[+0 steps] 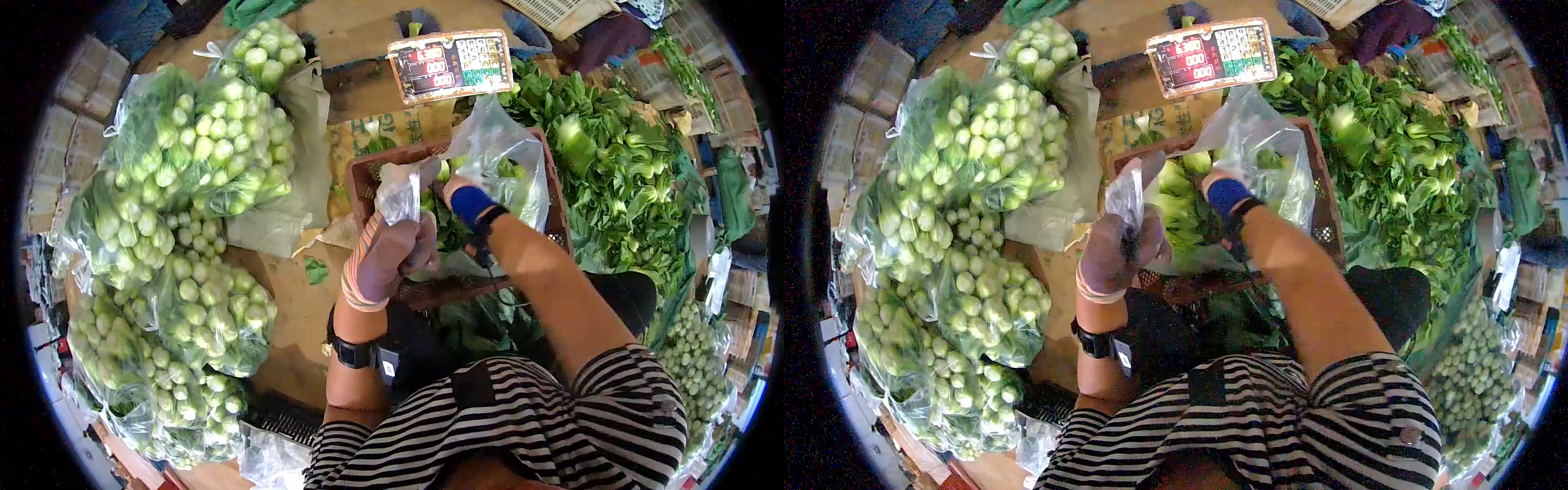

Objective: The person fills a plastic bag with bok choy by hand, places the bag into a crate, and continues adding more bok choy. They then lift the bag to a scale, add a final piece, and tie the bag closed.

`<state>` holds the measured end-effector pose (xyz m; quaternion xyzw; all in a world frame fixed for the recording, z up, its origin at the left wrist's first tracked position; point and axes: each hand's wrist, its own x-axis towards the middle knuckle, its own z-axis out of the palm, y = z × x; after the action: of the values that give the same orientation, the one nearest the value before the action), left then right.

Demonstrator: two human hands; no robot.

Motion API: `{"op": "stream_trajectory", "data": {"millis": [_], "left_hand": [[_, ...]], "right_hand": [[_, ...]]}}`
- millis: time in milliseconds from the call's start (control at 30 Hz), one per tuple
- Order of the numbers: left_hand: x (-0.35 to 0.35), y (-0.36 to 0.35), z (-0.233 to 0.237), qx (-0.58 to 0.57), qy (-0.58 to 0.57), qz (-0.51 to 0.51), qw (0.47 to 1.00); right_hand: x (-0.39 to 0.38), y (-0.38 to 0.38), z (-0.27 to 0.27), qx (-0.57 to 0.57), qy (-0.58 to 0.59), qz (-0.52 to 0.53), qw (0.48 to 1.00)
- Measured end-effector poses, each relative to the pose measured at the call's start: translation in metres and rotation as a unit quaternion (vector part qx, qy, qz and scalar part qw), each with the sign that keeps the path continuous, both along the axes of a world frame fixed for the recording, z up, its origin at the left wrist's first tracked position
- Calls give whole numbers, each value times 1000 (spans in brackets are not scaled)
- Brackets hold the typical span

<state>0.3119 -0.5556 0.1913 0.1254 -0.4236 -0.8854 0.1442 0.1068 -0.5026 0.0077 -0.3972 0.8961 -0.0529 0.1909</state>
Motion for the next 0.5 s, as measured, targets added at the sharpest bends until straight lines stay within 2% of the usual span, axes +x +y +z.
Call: {"op": "stream_trajectory", "data": {"millis": [67,133,233,300,333,400,500], "left_hand": [[-2,1,2,-51,8,33,998],[-4,-4,5,-69,4,4,998],[-6,-1,6,-41,-9,41,998],[-5,-2,8,-44,-4,41,998],[-5,-1,9,-46,-1,44,998],[-10,2,7,-60,25,36,997],[-19,4,11,-82,-17,113,990]], "right_hand": [[-21,13,35,-50,64,78,994],[-46,41,66,-77,181,140,970],[-86,115,103,39,364,203,908],[-111,175,145,215,241,267,908],[-119,201,162,276,206,314,885],[-99,225,194,251,204,335,885],[-65,239,234,162,197,407,877]]}}
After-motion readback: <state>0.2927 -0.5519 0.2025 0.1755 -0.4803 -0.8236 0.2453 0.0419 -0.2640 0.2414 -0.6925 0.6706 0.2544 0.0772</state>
